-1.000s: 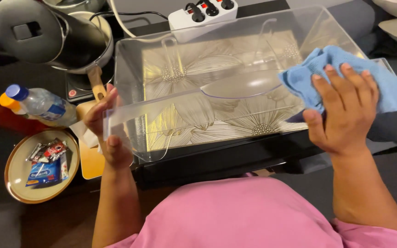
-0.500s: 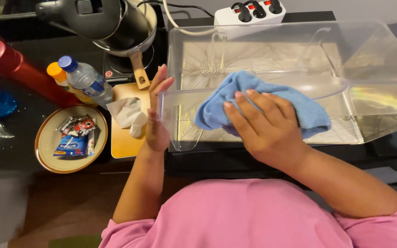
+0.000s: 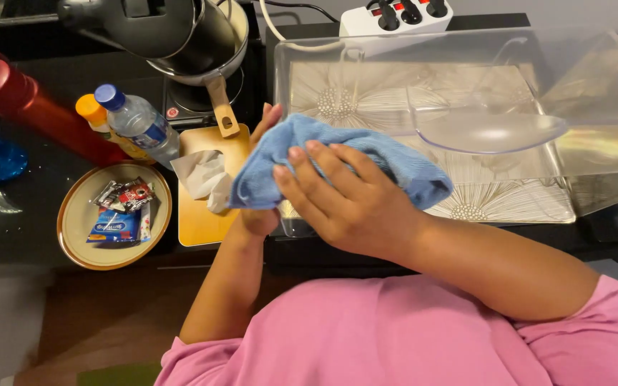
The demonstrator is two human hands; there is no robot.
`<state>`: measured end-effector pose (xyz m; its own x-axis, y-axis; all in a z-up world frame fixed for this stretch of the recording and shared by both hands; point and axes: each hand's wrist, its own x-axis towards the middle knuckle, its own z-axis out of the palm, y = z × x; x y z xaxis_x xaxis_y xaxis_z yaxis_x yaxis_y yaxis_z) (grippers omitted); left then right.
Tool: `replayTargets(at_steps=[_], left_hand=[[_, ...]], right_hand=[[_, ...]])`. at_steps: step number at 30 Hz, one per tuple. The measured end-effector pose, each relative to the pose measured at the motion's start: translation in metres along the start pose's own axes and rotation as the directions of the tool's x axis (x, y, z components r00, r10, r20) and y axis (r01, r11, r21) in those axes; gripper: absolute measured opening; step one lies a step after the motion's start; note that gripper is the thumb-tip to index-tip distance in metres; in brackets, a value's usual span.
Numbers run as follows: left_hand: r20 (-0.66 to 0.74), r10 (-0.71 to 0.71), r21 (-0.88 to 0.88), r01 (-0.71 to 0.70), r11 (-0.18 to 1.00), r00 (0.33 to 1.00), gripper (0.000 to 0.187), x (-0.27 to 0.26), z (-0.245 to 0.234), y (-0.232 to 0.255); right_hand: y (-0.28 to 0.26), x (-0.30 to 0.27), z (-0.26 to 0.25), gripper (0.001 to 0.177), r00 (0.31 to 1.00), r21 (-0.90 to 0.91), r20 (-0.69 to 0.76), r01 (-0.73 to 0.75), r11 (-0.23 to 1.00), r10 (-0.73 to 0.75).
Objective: The person wipes the exterior surfaces of a clear plastic container with a blue cloth. They rotate the container to clean multiple sides, including the top, bottom, and edges, while holding it with the other hand.
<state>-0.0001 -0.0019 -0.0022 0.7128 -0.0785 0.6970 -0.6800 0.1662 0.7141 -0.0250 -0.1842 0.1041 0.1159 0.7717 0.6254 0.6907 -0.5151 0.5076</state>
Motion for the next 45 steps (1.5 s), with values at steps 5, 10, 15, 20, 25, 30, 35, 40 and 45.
replayTargets(at_steps=[5, 10, 15, 20, 25, 30, 35, 40, 45], left_hand=[[0.036, 0.047, 0.034, -0.048, 0.998, 0.998, 0.069, 0.001, -0.001, -0.002], [0.191, 0.117, 0.253, -0.164, 0.953, 0.975, 0.103, 0.003, -0.015, -0.009], [0.177, -0.346, 0.571, 0.190, 0.799, 0.921, 0.088, 0.010, -0.020, 0.016], [0.188, 0.052, 0.314, -0.110, 0.943, 0.981, 0.098, 0.002, -0.025, -0.003], [0.188, 0.103, 0.350, -0.165, 0.922, 0.977, 0.090, 0.001, -0.020, -0.002], [0.194, 0.056, 0.349, -0.122, 0.929, 0.979, 0.089, -0.001, -0.021, 0.002], [0.181, -0.004, 0.316, -0.054, 0.947, 0.983, 0.095, -0.006, -0.024, 0.001], [0.178, -0.042, 0.322, -0.018, 0.947, 0.983, 0.093, -0.005, -0.024, 0.005], [0.158, -0.211, 0.448, 0.120, 0.886, 0.965, 0.077, -0.004, -0.018, 0.025]], right_hand=[[0.006, -0.020, -0.007, 0.015, 0.998, -0.097, -0.043, -0.043, 0.994, 0.039], [-0.004, 0.005, -0.006, 0.014, 0.997, -0.080, -0.034, -0.070, 0.994, 0.067], [-0.017, 0.016, 0.012, 0.022, 0.997, -0.077, -0.071, -0.015, 0.997, 0.010], [-0.018, -0.010, 0.025, 0.025, 0.949, -0.084, -0.297, -0.134, 0.987, 0.103], [0.006, -0.047, 0.007, 0.021, 0.952, -0.179, -0.288, -0.155, 0.971, 0.099], [0.034, -0.089, -0.014, 0.012, 0.959, -0.204, -0.252, -0.181, 0.962, 0.127], [0.061, -0.137, -0.030, 0.008, 0.958, -0.230, -0.251, -0.201, 0.952, 0.142], [0.094, -0.192, -0.044, 0.003, 0.957, -0.276, -0.247, -0.219, 0.936, 0.151], [0.115, -0.222, -0.077, 0.018, 0.956, -0.309, -0.133, -0.289, 0.906, 0.260]])
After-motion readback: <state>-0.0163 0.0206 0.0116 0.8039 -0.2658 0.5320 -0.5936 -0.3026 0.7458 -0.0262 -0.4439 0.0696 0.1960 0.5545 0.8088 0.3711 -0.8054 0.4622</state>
